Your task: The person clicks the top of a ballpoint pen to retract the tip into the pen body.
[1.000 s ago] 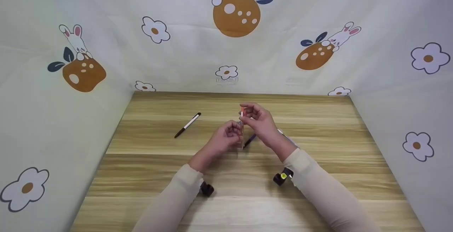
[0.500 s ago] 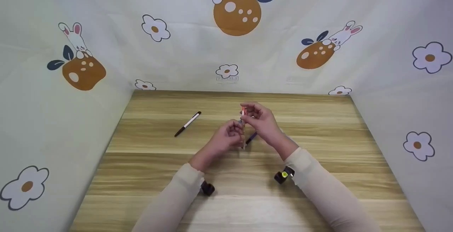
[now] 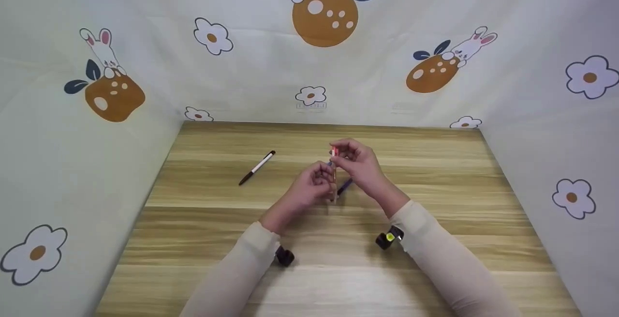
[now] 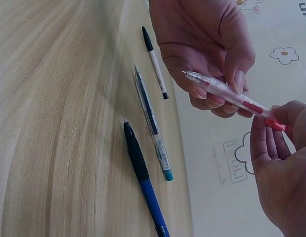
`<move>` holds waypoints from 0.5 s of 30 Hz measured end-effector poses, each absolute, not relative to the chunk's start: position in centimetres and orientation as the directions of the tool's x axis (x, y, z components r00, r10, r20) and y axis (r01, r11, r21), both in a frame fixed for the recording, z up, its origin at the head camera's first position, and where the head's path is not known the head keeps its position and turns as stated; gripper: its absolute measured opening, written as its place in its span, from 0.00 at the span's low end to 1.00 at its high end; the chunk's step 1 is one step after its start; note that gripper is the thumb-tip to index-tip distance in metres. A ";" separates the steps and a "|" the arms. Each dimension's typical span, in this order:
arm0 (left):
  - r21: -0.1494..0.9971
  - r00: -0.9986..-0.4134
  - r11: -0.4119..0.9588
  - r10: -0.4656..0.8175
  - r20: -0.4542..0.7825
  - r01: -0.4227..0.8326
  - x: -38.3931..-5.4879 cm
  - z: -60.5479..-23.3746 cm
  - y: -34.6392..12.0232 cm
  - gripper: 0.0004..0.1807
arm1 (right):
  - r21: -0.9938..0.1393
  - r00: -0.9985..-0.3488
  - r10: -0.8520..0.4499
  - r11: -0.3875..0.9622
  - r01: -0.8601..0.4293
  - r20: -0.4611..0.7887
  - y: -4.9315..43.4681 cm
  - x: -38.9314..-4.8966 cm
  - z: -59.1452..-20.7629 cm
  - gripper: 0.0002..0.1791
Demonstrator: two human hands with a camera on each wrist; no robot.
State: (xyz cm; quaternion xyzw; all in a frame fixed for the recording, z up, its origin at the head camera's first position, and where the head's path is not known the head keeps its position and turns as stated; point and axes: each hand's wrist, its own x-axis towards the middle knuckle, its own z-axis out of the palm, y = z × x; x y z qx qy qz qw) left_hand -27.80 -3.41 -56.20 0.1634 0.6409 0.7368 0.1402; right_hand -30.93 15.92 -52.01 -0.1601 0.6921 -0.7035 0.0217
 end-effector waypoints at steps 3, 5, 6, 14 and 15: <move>0.990 -0.906 -0.140 0.418 0.069 0.011 -27.8 -56.2 -3.4 0.16 | -0.980 -0.947 -0.250 -0.045 -0.196 0.201 15.9 -30.9 -52.0 0.17; 0.990 -0.905 -0.139 0.419 0.068 0.010 -27.7 -56.2 -3.5 0.16 | -0.979 -0.948 -0.247 -0.054 -0.194 0.202 16.0 -31.0 -52.0 0.16; 0.990 -0.904 -0.138 0.421 0.068 0.010 -27.7 -56.2 -3.5 0.16 | -0.979 -0.948 -0.246 -0.061 -0.193 0.202 16.0 -31.0 -52.0 0.16; 0.993 -0.903 -0.114 0.424 0.060 0.013 -27.8 -56.0 -3.5 0.16 | -0.982 -0.951 -0.242 -0.056 -0.183 0.191 16.1 -31.0 -52.1 0.20; 0.994 -0.904 -0.112 0.424 0.059 0.012 -27.8 -56.0 -3.5 0.16 | -0.982 -0.952 -0.241 -0.052 -0.183 0.190 16.2 -31.0 -52.1 0.21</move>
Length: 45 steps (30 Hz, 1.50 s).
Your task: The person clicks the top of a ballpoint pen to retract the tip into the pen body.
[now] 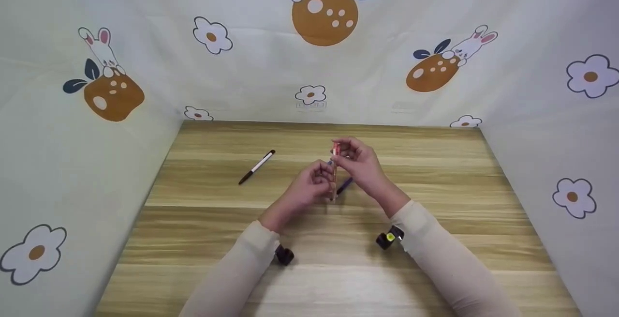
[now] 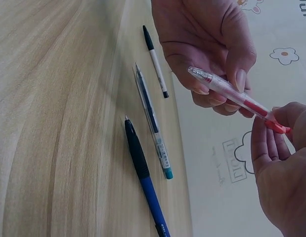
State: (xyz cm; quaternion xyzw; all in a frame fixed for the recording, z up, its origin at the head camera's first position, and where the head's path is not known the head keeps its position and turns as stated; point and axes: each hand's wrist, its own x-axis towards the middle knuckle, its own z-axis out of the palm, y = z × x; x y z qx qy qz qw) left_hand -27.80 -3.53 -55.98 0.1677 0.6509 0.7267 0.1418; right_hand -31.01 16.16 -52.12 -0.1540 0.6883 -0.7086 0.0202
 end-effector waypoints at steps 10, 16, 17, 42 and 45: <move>0.994 -0.896 -0.095 0.436 0.090 0.054 -28.1 -56.1 -3.9 0.16 | -0.980 -0.949 -0.245 -0.035 -0.197 0.199 16.0 -31.0 -52.0 0.23; 0.994 -0.895 -0.097 0.437 0.087 0.050 -28.2 -56.0 -4.1 0.17 | -0.980 -0.949 -0.248 -0.037 -0.194 0.197 15.9 -31.0 -51.9 0.23; 0.994 -0.896 -0.097 0.435 0.084 0.046 -28.2 -56.0 -4.1 0.17 | -0.981 -0.949 -0.248 -0.036 -0.190 0.193 15.9 -31.0 -51.9 0.23; 0.998 -0.906 -0.009 0.418 0.059 0.061 -28.1 -56.0 -5.3 0.18 | -0.974 -0.940 -0.272 0.038 -0.223 0.205 15.7 -31.5 -52.0 0.27; 0.996 -0.909 0.017 0.411 0.069 0.083 -28.2 -56.0 -5.7 0.18 | -0.965 -0.932 -0.281 0.055 -0.255 0.230 15.7 -31.7 -52.3 0.28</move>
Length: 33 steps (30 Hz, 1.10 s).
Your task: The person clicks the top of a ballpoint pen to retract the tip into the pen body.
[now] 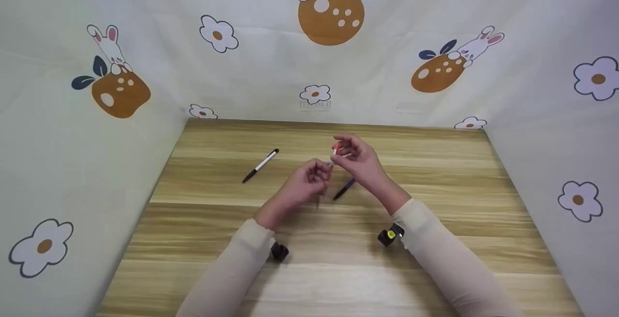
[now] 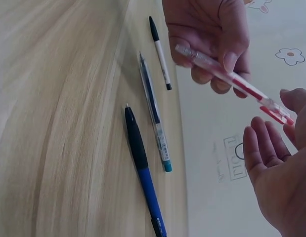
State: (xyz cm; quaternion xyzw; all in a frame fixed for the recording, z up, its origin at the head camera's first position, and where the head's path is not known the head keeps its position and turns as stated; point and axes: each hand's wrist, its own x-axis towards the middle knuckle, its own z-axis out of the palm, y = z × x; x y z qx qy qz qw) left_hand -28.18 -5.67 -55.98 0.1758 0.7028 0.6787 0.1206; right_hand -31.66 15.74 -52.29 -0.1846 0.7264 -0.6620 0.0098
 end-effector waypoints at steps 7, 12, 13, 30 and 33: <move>0.989 -0.919 0.085 0.387 0.077 0.119 -28.4 -55.8 -6.8 0.19 | -0.932 -0.913 -0.320 0.170 -0.319 0.254 16.0 -32.0 -52.8 0.30; 0.975 -0.927 0.164 0.366 0.082 0.151 -28.5 -55.8 -7.8 0.18 | -0.908 -0.901 -0.349 0.229 -0.350 0.259 16.2 -32.3 -53.2 0.33; 0.971 -0.929 0.182 0.362 0.083 0.158 -28.5 -55.8 -7.9 0.18 | -0.905 -0.899 -0.354 0.237 -0.353 0.259 16.1 -32.4 -53.3 0.34; 0.904 -0.944 0.375 0.319 0.082 0.205 -28.9 -55.2 -10.9 0.17 | -0.861 -0.873 -0.425 0.322 -0.393 0.239 16.1 -32.9 -54.2 0.42; 0.876 -0.945 0.424 0.311 0.099 0.232 -29.0 -55.3 -11.4 0.15 | -0.854 -0.873 -0.422 0.335 -0.399 0.242 16.0 -33.0 -54.2 0.43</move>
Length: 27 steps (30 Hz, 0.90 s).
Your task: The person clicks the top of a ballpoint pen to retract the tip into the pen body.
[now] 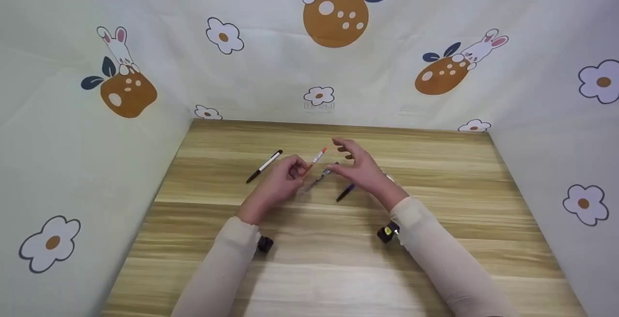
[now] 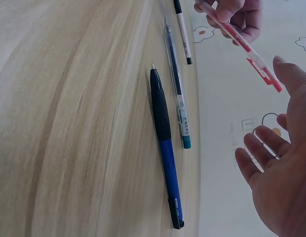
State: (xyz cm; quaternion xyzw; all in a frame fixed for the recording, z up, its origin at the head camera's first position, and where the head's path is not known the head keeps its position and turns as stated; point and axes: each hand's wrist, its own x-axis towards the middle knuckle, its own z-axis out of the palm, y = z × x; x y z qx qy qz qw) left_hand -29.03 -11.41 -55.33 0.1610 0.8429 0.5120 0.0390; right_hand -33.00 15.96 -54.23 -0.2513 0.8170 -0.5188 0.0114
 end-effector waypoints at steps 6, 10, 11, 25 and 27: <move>0.813 -0.950 0.522 0.292 0.114 0.258 -29.2 -55.5 -12.2 0.13 | -0.854 -0.876 -0.431 0.351 -0.384 0.216 15.7 -33.0 -54.1 0.43; 0.766 -0.955 0.587 0.274 0.115 0.260 -29.2 -55.5 -12.7 0.13 | -0.851 -0.870 -0.445 0.352 -0.389 0.213 15.7 -33.1 -54.1 0.44; 0.757 -0.956 0.599 0.269 0.115 0.260 -29.1 -55.5 -12.8 0.13 | -0.850 -0.867 -0.450 0.351 -0.392 0.214 15.6 -33.2 -54.1 0.44; 0.679 -0.965 0.690 0.232 0.121 0.251 -29.1 -55.8 -13.9 0.13 | -0.863 -0.862 -0.464 0.331 -0.382 0.204 14.4 -33.5 -54.7 0.44; 0.664 -0.962 0.699 0.240 0.133 0.266 -29.2 -55.9 -14.1 0.14 | -0.859 -0.860 -0.469 0.340 -0.384 0.199 14.2 -33.5 -54.8 0.44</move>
